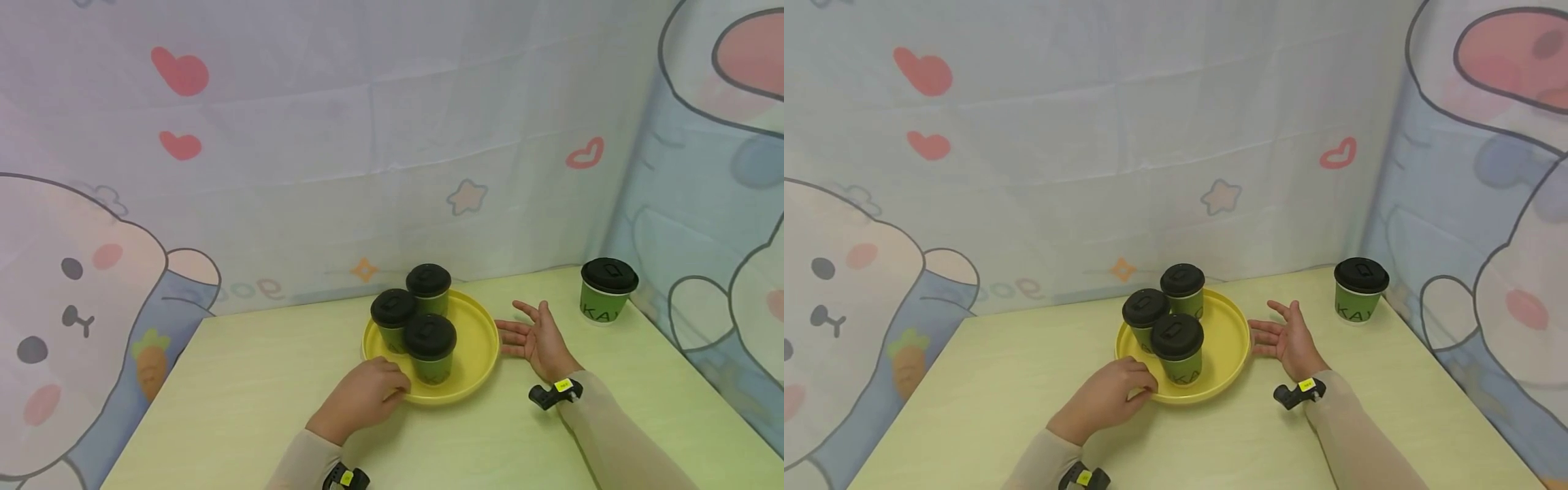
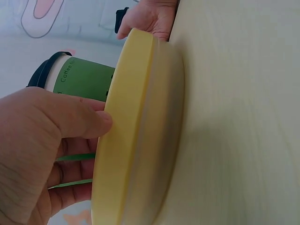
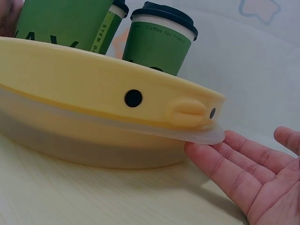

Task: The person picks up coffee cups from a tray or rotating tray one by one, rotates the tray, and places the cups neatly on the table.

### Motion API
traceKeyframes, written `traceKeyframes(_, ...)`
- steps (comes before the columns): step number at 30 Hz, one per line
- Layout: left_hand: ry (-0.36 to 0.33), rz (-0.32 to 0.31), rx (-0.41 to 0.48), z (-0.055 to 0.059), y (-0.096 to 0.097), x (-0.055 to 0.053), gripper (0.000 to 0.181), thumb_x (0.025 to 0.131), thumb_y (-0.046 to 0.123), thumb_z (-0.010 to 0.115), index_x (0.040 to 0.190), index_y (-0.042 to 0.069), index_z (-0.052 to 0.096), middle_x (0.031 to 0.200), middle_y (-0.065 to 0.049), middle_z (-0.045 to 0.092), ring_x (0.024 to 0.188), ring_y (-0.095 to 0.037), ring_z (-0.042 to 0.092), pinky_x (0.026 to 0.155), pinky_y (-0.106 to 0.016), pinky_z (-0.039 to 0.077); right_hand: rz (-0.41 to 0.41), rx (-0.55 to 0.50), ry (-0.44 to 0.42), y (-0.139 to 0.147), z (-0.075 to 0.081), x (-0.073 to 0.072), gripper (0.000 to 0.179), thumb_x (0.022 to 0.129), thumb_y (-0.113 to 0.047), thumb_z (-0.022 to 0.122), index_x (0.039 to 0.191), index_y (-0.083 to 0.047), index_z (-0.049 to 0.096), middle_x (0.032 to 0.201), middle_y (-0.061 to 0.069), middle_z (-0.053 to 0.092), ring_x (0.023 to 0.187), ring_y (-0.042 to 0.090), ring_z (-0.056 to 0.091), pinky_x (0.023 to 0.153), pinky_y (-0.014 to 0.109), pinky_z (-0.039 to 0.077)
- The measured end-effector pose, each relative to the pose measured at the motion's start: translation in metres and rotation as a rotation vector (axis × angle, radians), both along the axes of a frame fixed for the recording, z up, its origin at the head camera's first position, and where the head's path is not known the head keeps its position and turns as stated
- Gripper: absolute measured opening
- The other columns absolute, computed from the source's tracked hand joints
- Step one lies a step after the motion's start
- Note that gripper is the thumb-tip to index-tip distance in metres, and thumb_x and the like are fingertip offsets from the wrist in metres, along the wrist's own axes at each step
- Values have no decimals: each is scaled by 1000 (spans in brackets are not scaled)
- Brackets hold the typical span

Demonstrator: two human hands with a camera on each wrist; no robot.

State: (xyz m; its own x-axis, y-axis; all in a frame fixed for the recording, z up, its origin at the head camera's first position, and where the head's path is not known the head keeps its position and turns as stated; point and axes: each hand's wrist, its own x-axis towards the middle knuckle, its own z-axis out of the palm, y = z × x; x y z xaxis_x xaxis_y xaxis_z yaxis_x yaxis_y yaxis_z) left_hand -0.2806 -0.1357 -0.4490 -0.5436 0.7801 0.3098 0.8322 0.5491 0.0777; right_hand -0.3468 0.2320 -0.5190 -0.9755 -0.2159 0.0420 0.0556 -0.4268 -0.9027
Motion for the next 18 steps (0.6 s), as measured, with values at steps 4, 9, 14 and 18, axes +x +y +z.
traceKeyframes(4, -33, 23, -1, 0, -3, -1, 8, 91, 11, 73, 92, 18, 76, 90, 9, 70, 83, -10, 62, 80, -27, 52, 0, -9, -5, -1, 0, 0, 89, 99, -69, 22, 162, -9, 3, 138, 22, 59, 109, 24, 70, 86, 43, 60)
traceKeyframes(9, -36, 36, 10, -2, -8, -1, 8, 90, 10, 73, 91, 18, 75, 89, 11, 69, 82, -8, 61, 79, -26, 52, 5, -21, -5, 1, -1, 0, 89, 99, -69, 22, 162, -10, 2, 136, 21, 60, 109, 24, 70, 85, 43, 60)
traceKeyframes(14, -71, 86, 2, 1, -8, 1, 8, 93, 17, 70, 95, 18, 77, 93, 11, 71, 86, -10, 61, 81, -27, 53, 7, -23, -8, 1, -2, -1, 89, 99, -69, 22, 163, -10, 3, 138, 24, 58, 107, 24, 71, 85, 43, 60)
traceKeyframes(18, -118, 125, 18, 6, -2, 6, 13, 95, 20, 69, 103, 16, 78, 98, 8, 72, 93, -12, 64, 85, -30, 54, 11, -36, -13, 1, -2, -1, 89, 99, -69, 23, 163, -11, 2, 133, 19, 63, 106, 24, 71, 84, 42, 60)
